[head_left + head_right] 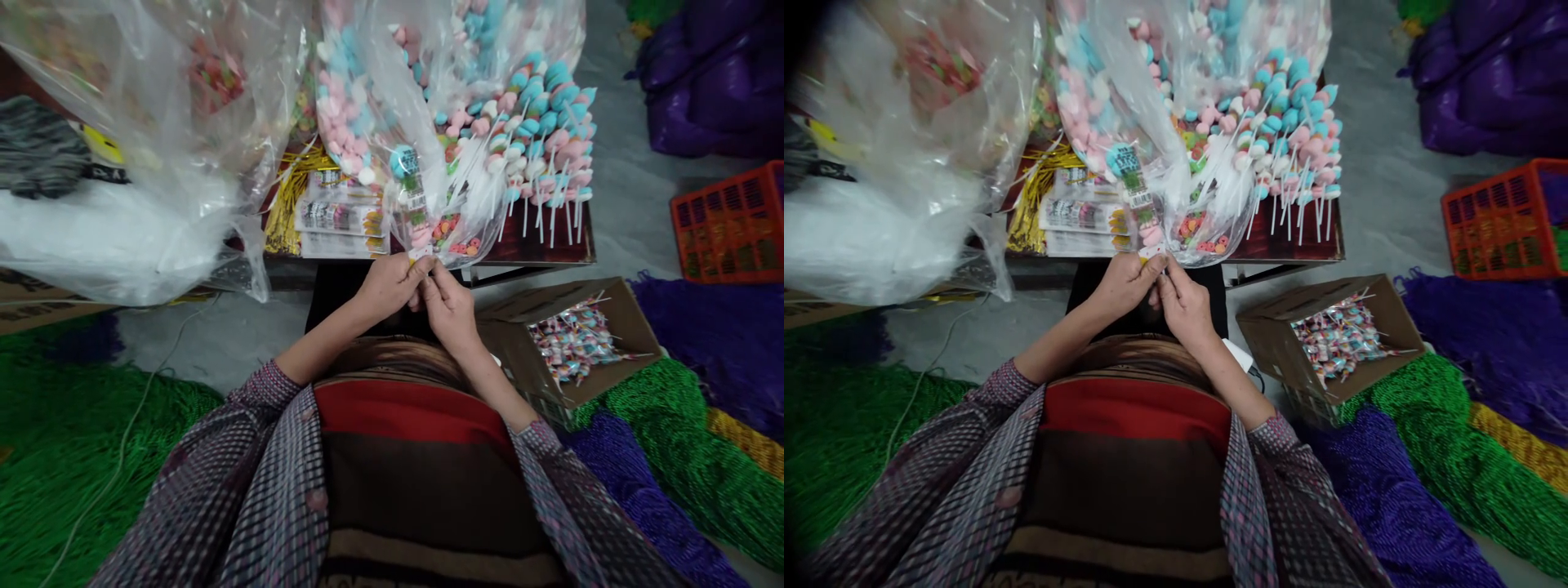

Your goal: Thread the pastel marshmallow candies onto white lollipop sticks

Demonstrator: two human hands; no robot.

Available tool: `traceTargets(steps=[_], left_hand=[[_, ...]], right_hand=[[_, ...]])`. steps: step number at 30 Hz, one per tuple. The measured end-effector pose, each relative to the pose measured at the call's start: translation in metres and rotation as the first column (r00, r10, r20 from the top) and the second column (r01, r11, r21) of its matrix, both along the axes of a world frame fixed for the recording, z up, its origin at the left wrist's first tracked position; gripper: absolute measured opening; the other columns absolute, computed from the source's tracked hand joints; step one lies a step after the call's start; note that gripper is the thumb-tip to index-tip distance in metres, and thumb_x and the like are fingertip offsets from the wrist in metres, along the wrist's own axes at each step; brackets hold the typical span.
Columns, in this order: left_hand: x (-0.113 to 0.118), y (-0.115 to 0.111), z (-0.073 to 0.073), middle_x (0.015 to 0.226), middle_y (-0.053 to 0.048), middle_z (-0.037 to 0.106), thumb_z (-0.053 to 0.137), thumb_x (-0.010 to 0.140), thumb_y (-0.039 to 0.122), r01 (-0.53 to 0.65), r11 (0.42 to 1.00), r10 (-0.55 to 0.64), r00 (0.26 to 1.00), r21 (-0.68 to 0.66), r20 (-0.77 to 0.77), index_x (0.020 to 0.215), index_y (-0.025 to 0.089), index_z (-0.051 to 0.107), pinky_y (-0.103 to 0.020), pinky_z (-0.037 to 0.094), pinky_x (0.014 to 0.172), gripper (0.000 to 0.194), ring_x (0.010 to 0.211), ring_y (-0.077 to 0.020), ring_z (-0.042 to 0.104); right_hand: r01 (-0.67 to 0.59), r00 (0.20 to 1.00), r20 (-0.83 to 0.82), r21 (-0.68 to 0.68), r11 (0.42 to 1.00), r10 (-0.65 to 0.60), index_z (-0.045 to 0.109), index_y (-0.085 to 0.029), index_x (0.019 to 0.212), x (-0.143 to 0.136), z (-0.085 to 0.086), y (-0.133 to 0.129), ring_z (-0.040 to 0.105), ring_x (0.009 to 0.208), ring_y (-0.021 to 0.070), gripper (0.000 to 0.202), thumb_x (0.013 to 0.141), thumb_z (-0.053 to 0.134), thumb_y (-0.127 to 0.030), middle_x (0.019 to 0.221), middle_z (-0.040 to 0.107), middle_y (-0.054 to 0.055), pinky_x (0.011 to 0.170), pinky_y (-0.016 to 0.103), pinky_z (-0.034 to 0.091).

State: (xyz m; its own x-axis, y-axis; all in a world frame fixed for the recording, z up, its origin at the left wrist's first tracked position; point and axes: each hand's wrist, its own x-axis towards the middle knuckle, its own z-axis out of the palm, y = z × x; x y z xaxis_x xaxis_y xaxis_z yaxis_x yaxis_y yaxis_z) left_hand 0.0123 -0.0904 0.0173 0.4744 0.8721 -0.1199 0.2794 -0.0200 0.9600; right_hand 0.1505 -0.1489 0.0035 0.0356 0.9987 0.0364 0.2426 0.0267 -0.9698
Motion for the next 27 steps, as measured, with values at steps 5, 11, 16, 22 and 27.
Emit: traceTargets(steps=[5, 11, 16, 22, 27], left_hand=[[-0.014, 0.001, -0.005, 0.064, 0.000, 0.067, 0.068, 0.092, 0.060, -0.060, 0.990, 0.097, 0.945, -0.128, 0.312, 0.067, 0.019, 0.066, -0.024, 0.049, 0.070, 0.048, 0.064, -0.0126, 0.064], [-0.016, 0.010, 0.003, 0.087, -0.005, 0.072, 0.058, 0.099, 0.058, -0.059, 0.911, 0.326, 0.707, -0.407, 0.628, 0.103, 0.022, 0.071, -0.031, 0.057, 0.078, 0.039, 0.095, -0.0214, 0.073], [-0.005, 0.008, 0.019, 0.067, 0.003, 0.059, 0.073, 0.092, 0.039, -0.043, 0.843, 0.425, 0.665, -0.536, 0.615, 0.116, 0.024, 0.066, -0.021, 0.047, 0.051, 0.029, 0.072, -0.0168, 0.068], [-0.001, -0.003, 0.010, 0.059, 0.009, 0.049, 0.078, 0.088, 0.048, 0.032, 0.822, 0.394, 0.688, -0.568, 0.609, 0.113, 0.020, 0.065, -0.018, 0.038, 0.036, 0.039, 0.043, -0.0078, 0.047], [-0.009, -0.001, -0.004, 0.063, 0.007, 0.056, 0.081, 0.079, 0.062, 0.061, 0.847, 0.332, 0.716, -0.529, 0.614, 0.086, 0.020, 0.063, -0.021, 0.040, 0.035, 0.046, 0.040, -0.0065, 0.046]], right_hand=[[0.012, 0.994, -0.111, -0.024, 1.000, -0.015, 0.070, -0.029, 0.136, -0.003, -0.001, 0.001, 0.058, 0.055, 0.0116, 0.045, 0.099, 0.058, -0.052, 0.066, 0.065, -0.005, 0.061, 0.030, 0.053], [-0.027, 0.999, -0.031, 0.049, 0.998, 0.029, 0.070, -0.029, 0.137, -0.009, -0.003, -0.003, 0.057, 0.056, 0.0103, 0.042, 0.101, 0.054, -0.043, 0.066, 0.064, -0.006, 0.067, 0.029, 0.053], [-0.043, 0.999, -0.011, 0.017, 0.999, 0.043, 0.069, -0.027, 0.136, -0.014, 0.000, -0.007, 0.059, 0.059, 0.0120, 0.040, 0.101, 0.055, -0.042, 0.067, 0.066, -0.005, 0.071, 0.031, 0.055], [0.002, 0.997, -0.072, 0.015, 1.000, 0.000, 0.072, -0.026, 0.118, -0.024, -0.003, -0.007, 0.060, 0.058, 0.0113, 0.032, 0.101, 0.056, -0.047, 0.065, 0.063, -0.005, 0.066, 0.030, 0.053], [-0.090, 0.992, -0.089, -0.068, 0.994, 0.084, 0.074, -0.025, 0.098, -0.019, 0.009, 0.000, 0.057, 0.054, 0.0098, 0.025, 0.101, 0.058, -0.044, 0.064, 0.064, -0.004, 0.060, 0.028, 0.051]])
